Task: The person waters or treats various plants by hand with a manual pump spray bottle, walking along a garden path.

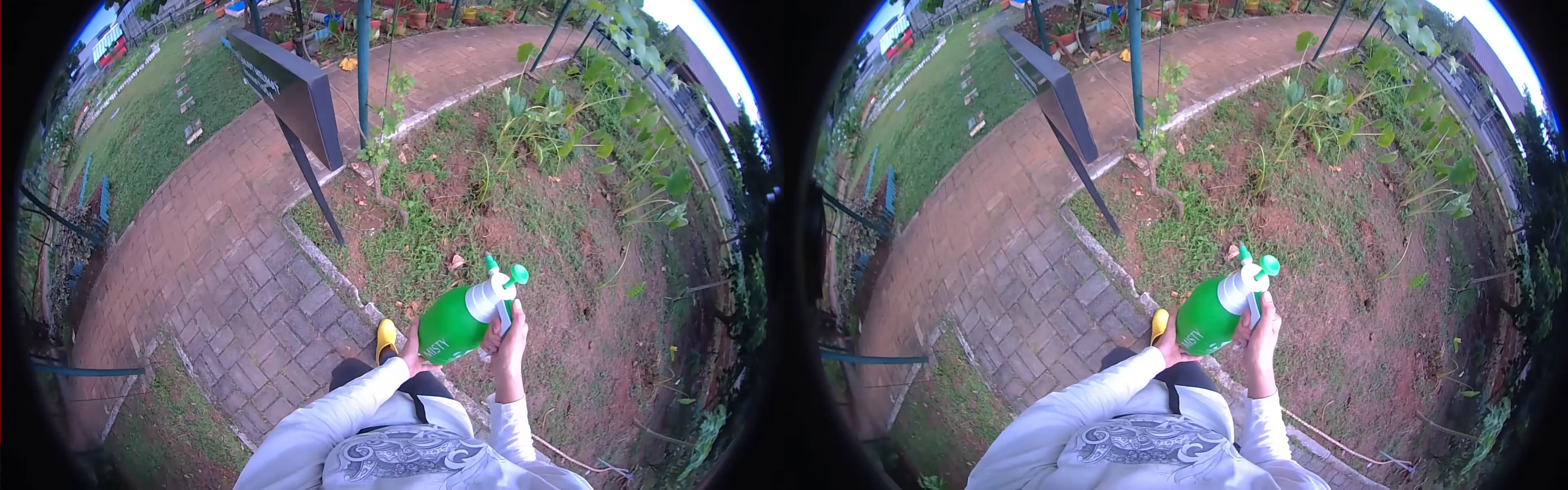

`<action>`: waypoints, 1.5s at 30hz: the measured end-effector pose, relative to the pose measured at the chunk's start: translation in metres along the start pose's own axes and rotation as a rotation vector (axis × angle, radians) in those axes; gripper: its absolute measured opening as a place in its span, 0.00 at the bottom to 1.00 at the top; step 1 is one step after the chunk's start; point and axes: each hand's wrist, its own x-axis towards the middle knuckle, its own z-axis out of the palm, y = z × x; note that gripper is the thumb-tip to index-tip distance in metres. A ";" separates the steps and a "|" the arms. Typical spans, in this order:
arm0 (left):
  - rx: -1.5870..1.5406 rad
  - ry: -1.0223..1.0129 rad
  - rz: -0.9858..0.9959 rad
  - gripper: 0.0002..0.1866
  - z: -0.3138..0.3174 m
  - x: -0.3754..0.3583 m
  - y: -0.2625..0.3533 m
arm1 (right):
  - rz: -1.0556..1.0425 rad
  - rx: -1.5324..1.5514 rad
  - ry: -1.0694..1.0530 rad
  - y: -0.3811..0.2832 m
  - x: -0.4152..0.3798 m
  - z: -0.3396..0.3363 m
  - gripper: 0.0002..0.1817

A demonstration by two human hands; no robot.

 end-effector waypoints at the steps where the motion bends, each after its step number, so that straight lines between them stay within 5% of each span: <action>1: 0.013 0.033 -0.009 0.44 0.011 0.003 0.014 | -0.009 0.008 -0.022 -0.004 0.011 0.000 0.27; 13: -0.052 0.030 -0.024 0.44 0.066 0.037 0.091 | -0.026 -0.041 0.029 -0.054 0.083 0.024 0.27; 26: -0.127 -0.235 -0.123 0.44 0.088 0.059 0.133 | -0.021 -0.255 0.178 -0.112 0.124 0.065 0.27; 30: -0.115 -0.229 -0.129 0.43 0.077 0.064 0.171 | 0.004 -0.199 0.030 -0.109 0.161 0.078 0.27; 45: -0.467 0.068 0.362 0.31 0.004 0.160 0.305 | 0.134 -0.280 -0.139 -0.030 0.398 0.247 0.26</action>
